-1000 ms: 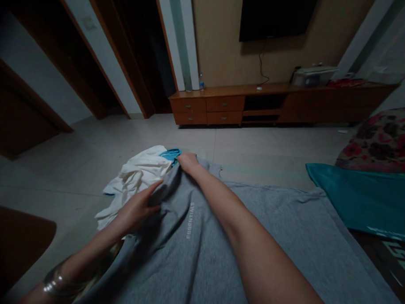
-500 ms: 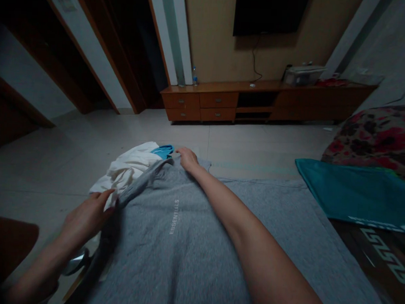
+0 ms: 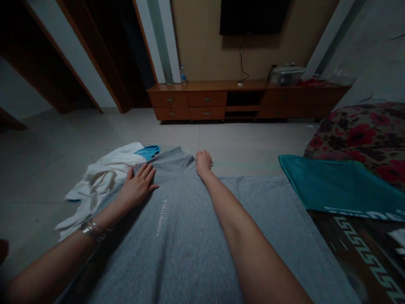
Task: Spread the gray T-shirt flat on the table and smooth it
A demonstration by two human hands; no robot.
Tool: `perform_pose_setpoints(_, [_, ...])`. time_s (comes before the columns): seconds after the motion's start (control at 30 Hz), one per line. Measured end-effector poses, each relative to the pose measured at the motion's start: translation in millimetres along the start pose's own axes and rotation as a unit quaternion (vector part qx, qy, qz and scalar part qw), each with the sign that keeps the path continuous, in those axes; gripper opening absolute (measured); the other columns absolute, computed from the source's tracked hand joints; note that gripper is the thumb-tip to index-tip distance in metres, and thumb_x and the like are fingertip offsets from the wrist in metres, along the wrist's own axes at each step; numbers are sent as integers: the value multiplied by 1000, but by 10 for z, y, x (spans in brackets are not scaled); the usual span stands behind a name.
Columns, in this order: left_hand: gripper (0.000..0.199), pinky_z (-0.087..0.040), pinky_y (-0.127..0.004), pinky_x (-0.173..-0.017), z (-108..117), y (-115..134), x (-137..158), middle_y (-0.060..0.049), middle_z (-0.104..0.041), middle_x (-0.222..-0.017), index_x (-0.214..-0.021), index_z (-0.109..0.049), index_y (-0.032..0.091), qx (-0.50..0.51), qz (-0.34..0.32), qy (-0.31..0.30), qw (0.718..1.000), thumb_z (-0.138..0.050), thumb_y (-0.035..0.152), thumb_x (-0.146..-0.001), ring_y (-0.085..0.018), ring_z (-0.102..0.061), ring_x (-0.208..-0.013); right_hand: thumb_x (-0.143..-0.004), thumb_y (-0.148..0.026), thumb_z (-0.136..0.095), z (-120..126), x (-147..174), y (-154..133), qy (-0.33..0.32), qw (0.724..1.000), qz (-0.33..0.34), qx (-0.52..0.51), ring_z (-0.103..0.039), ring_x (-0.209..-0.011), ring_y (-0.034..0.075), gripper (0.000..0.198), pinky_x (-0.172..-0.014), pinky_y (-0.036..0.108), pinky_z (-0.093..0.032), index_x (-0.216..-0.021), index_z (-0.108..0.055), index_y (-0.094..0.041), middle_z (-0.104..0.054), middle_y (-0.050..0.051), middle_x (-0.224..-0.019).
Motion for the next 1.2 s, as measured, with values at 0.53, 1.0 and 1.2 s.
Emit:
perform_pose_setpoints(0.53, [42,-8,-67,-107,-49,-47,-66,-19,-39,-147,-125,-51,11,-13,-18,25,999,-36,36,-95,-38,-25,-138,-94,-29,-46,795,1939,1611,101,990,53,85,-47,-123,25,34,-104,42,-34,-123,-60,-17,-57,13,-130])
perform_pose_setpoints(1.0, [54,-4,-59,-112,469,242,201,-20,-28,-152,-140,-40,11,-18,-14,-4,1000,-48,36,-93,-33,-19,-141,-94,-33,-38,1098,2324,2415,98,990,-1,105,-41,-132,30,47,-109,47,-33,-129,-55,-7,-48,20,-139])
perform_pose_setpoints(1.2, [50,-21,-53,-109,1025,379,1526,-18,-31,-152,-137,-45,12,2,28,-24,999,-42,39,-95,-32,-24,-139,-95,-33,-38,1399,3531,1630,118,985,90,90,-39,-134,29,46,-109,48,-34,-133,-53,-13,-47,16,-141])
Point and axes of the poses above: each hand's wrist, its own x-axis away from the middle knuckle, its own z-axis out of the back of the hand, y = z × x, the point moved 6 cm from there along -x, towards the middle knuckle
